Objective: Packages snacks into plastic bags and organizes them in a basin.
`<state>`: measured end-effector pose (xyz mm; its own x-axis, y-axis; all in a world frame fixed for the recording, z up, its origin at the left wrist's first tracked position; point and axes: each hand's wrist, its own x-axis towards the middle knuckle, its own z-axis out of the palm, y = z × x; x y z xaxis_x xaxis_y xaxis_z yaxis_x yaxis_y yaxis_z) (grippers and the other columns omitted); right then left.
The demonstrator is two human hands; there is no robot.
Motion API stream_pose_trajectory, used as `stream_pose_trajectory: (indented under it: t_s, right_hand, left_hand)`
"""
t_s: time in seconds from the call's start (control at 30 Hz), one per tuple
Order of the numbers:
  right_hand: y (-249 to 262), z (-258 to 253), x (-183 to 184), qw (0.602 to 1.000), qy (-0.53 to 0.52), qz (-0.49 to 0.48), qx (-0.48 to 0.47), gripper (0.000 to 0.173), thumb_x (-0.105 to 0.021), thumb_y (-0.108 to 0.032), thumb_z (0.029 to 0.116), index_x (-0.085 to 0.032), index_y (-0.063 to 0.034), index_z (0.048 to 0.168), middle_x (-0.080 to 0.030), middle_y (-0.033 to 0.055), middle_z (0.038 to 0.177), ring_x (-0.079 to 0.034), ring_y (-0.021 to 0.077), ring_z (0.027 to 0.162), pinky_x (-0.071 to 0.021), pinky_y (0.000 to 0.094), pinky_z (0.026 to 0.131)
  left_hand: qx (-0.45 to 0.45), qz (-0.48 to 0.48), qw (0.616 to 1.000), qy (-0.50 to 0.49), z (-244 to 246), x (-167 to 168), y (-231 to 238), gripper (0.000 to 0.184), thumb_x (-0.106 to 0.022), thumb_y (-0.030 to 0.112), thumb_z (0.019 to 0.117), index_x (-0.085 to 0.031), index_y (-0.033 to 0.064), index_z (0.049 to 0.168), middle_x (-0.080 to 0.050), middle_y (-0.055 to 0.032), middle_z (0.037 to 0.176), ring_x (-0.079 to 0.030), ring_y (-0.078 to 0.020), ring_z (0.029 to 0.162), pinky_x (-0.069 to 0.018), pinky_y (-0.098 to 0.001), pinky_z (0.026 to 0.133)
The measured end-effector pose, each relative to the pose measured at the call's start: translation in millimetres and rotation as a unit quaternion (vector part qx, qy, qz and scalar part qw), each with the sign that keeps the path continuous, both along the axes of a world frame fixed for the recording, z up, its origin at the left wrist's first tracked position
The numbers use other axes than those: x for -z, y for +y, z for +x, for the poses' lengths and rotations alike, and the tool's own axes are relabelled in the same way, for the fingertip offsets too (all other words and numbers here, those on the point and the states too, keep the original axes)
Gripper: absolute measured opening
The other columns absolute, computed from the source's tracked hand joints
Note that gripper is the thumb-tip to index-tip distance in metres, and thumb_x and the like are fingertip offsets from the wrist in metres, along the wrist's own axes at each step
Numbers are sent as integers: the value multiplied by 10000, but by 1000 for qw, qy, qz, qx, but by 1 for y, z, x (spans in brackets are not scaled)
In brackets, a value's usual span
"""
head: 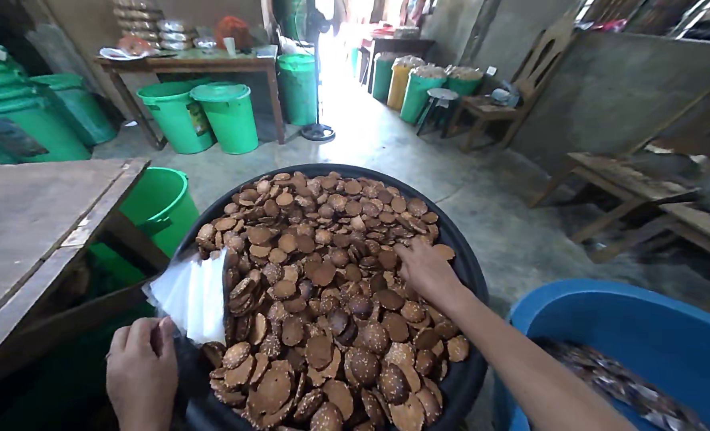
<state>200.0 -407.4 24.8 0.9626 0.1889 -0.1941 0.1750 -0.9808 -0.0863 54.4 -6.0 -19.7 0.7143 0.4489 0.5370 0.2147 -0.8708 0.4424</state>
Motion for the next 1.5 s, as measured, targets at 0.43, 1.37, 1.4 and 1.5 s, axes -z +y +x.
stream_pose_trajectory:
  t_s: [0.43,1.37,1.4,1.5]
  right_hand:
    - [-19,26,17,981,70,182,4,493,-533,-195,1050,-448,-6,1497,-468,250,1511,-494,405,1375,-392,557,1138]
    - [52,-69,-64,953,28,302,26,459,-438,-80,1078,-413,-16,1532,-596,239,1378,-611,377,1251,-477,515,1059]
    - [53,-68,-65,936,41,348,40,448,-439,-68,1072,-422,-8,1515,-590,246,1375,-604,373,1255,-463,519,1072]
    - [62,-68,-57,910,-77,406,37,531,-528,-86,1028,-434,-67,1550,-569,184,1458,-576,284,1325,-436,429,1135]
  left_hand:
    - [277,-477,834,-34,37,-58,-113,224,-451,119,1024,-668,76,991,-651,100,740,-562,23,549,-479,-158,484]
    - [439,-9,897,-41,90,-41,-216,492,-585,-77,893,-584,-32,1382,-548,-284,1393,-656,-354,1154,-582,-441,897]
    - [450,25,888,-89,87,-44,-215,481,-574,-65,890,-603,-27,1369,-574,-272,1376,-653,-343,1175,-573,-421,922]
    - [505,60,834,-215,71,-59,-207,274,-528,86,1010,-673,129,1239,-624,-75,1355,-598,-172,1192,-481,-296,1002]
